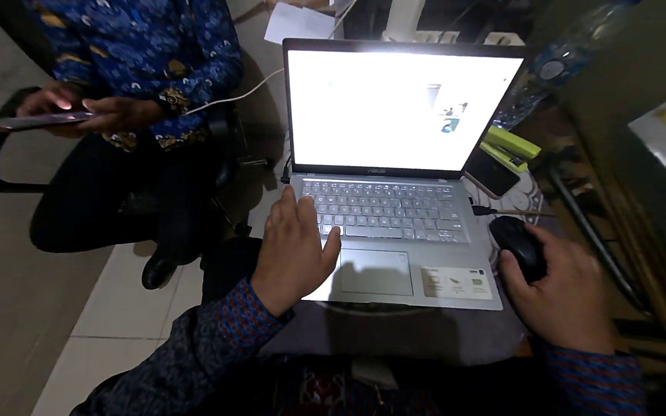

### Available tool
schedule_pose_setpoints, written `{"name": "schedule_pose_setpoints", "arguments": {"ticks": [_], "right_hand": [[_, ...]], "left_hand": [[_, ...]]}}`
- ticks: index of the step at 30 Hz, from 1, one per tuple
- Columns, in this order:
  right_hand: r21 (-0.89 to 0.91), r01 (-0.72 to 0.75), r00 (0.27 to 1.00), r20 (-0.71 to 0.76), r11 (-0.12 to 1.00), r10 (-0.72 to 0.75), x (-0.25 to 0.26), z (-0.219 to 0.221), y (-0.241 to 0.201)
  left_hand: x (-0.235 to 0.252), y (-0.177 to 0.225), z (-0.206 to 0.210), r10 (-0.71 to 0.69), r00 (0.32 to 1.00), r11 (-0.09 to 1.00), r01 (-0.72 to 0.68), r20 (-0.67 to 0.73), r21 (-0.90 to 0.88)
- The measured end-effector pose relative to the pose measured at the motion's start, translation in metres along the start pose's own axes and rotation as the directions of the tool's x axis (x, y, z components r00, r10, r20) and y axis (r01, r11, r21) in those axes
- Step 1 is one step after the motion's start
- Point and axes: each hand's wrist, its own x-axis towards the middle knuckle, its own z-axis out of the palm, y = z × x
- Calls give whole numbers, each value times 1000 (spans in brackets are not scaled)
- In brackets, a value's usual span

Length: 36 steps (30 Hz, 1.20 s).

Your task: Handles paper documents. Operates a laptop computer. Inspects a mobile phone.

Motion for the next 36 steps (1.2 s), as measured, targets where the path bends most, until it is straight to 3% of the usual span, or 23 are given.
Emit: {"name": "schedule_pose_setpoints", "arguments": {"ticks": [36], "right_hand": [[-7, -5, 1000, 1, 1000, 5, 0, 1, 0]], "left_hand": [[0, 0, -1, -8, 1000, 1000, 8, 9, -2]]}}
